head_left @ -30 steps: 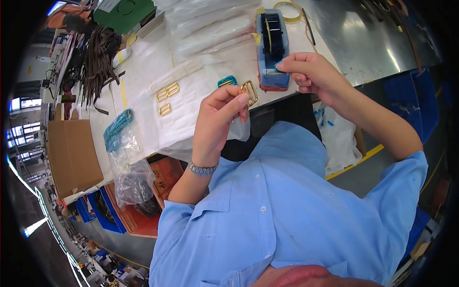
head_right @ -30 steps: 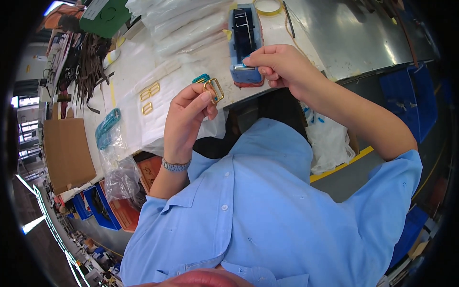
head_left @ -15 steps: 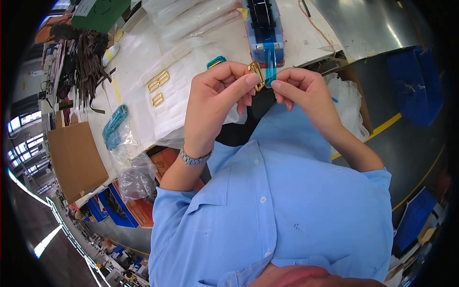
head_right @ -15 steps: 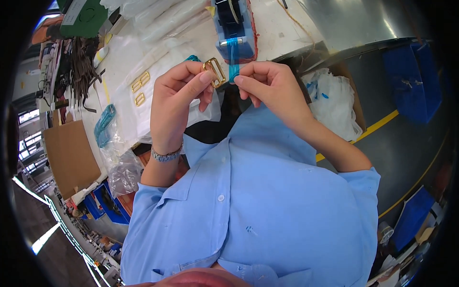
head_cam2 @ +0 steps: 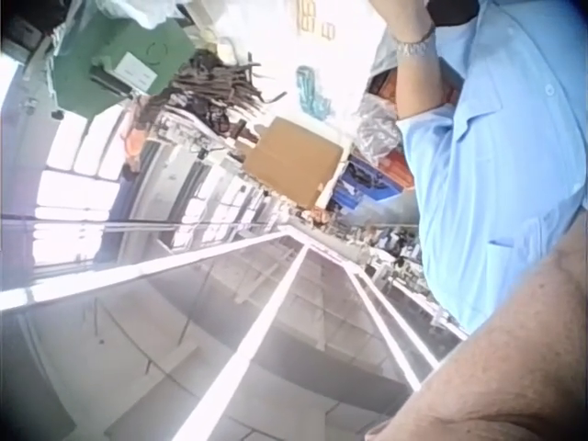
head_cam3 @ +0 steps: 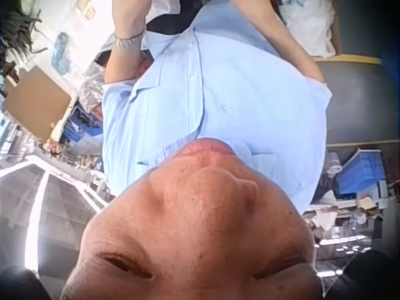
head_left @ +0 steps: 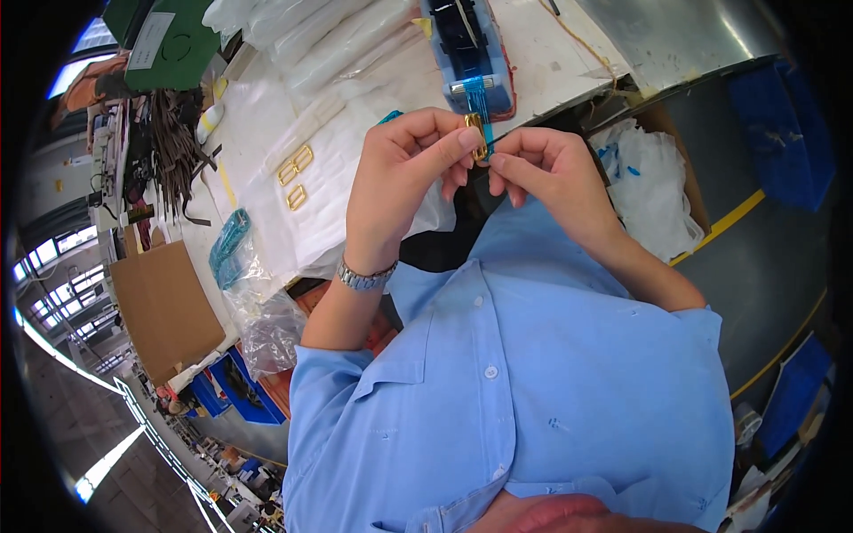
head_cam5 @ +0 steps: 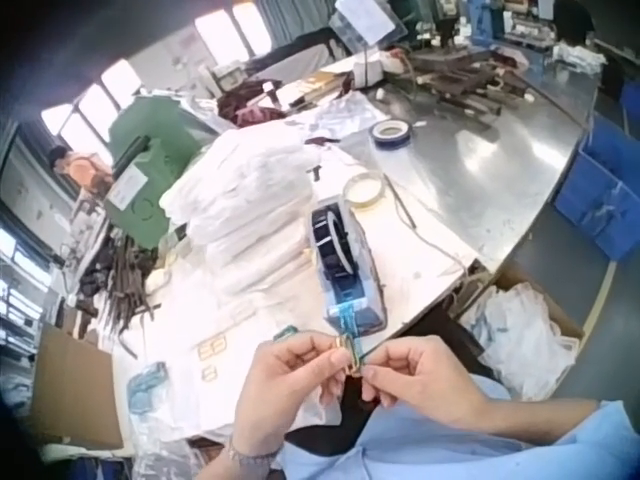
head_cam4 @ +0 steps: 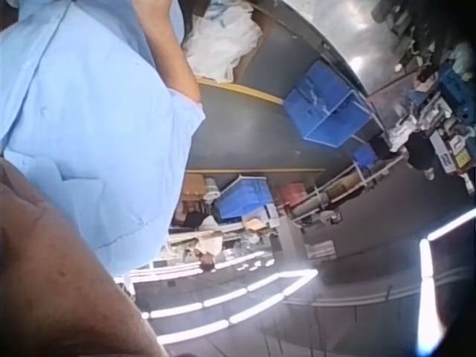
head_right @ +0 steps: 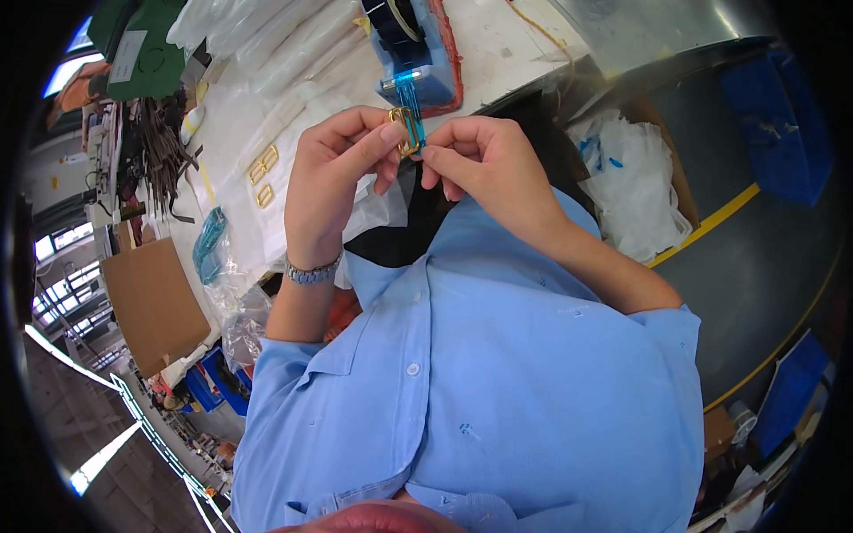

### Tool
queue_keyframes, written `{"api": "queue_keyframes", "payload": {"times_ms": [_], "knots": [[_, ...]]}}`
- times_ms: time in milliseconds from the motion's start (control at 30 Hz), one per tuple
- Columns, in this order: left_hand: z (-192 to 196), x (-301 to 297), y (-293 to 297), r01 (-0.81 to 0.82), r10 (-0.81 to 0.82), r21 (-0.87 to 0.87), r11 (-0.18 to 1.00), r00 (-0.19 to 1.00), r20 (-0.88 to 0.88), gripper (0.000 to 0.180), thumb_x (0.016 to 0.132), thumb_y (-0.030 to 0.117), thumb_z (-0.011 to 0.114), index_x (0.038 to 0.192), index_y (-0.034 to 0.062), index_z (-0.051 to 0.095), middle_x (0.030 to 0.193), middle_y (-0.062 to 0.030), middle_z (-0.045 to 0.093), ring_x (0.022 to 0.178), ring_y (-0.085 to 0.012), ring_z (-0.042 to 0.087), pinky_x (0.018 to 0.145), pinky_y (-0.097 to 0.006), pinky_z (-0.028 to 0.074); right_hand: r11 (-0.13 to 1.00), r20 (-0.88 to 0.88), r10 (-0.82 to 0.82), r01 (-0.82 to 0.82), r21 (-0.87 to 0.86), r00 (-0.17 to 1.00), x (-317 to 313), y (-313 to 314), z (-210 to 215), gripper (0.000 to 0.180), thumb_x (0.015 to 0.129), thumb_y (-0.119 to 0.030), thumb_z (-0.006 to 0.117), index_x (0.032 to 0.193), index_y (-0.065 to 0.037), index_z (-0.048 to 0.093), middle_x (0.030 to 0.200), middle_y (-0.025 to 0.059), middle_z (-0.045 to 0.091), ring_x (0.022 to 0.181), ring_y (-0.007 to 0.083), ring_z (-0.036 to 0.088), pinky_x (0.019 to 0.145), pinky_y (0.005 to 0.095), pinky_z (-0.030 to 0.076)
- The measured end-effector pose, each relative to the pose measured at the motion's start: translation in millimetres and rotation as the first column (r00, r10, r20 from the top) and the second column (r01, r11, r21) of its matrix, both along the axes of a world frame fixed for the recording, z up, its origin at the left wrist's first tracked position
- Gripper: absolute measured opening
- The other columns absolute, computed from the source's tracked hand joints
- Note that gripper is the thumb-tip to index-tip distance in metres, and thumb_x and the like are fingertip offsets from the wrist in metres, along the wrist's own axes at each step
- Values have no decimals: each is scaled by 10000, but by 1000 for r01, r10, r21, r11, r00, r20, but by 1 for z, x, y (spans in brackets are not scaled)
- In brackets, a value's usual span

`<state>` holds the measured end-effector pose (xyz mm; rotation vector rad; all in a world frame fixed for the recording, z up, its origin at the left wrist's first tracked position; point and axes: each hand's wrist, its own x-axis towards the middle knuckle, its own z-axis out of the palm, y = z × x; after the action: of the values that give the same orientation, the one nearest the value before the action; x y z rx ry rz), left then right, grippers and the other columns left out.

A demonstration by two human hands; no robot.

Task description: Apply protective blue tape to metal bag buckles and organize them on a workbench.

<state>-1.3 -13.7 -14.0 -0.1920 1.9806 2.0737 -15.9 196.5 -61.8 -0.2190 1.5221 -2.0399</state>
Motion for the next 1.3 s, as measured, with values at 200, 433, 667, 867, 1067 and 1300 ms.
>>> {"api": "queue_keyframes", "payload": {"times_ms": [200, 433, 667, 867, 1067, 1300], "knots": [[-8, -11, -10, 62, -70, 71, 996, 991, 110, 207, 1011, 204, 759, 1029, -2, 749, 838, -16, 714, 706, -73, 637, 622, -223, 492, 998, 50, -33, 35, -48, 998, 2, -4, -12, 136, 1048, -121, 658, 1050, -3, 724, 850, 39, 721, 676, 69, 606, 631, 220, 477], [-13, -9, -13, 65, -75, 76, 995, 988, 139, 213, 1047, 226, 719, 1092, 19, 739, 1024, -44, 748, 975, -140, 704, 888, -291, 570, 998, 50, -34, 36, -44, 998, 2, -4, -13, 130, 1042, -110, 661, 1041, -2, 733, 834, 38, 716, 677, 70, 610, 629, 221, 479], [-11, -15, -17, 98, -118, 121, 988, 978, 174, 208, 1055, 202, 699, 1124, 11, 741, 1126, -93, 762, 1056, -200, 734, 1039, -395, 584, 997, 56, -31, 34, -68, 998, 3, -4, -11, 138, 1043, -109, 658, 1050, 2, 739, 843, 42, 726, 679, 73, 608, 632, 222, 477], [-12, -20, -28, 89, -133, 178, 980, 959, 249, 216, 1051, 204, 707, 1148, 15, 745, 1152, -106, 768, 1042, -198, 739, 1016, -379, 589, 995, 5, 79, -78, -67, 997, 3, 2, -6, 172, 993, -71, 711, 1129, 31, 739, 892, 58, 743, 734, 88, 651, 681, 234, 521], [0, -26, -28, 93, -163, 211, 973, 925, 345, 213, 1058, 213, 696, 1161, 34, 748, 1113, -83, 770, 1016, -173, 732, 961, -334, 584, 953, -533, -28, 183, 240, 846, -5, -2, -6, 370, 893, -101, 813, 1230, 8, 707, 945, 83, 777, 755, 124, 722, 689, 270, 573], [10, -34, -29, 113, -169, 152, 982, 887, 430, 240, 1052, 257, 709, 1169, 53, 753, 1070, -44, 766, 944, -121, 701, 864, -287, 560, 987, -475, -72, 130, 90, 877, -21, -12, 3, 469, 891, -110, 842, 1320, 17, 703, 993, 88, 792, 843, 103, 738, 769, 258, 579]]}}
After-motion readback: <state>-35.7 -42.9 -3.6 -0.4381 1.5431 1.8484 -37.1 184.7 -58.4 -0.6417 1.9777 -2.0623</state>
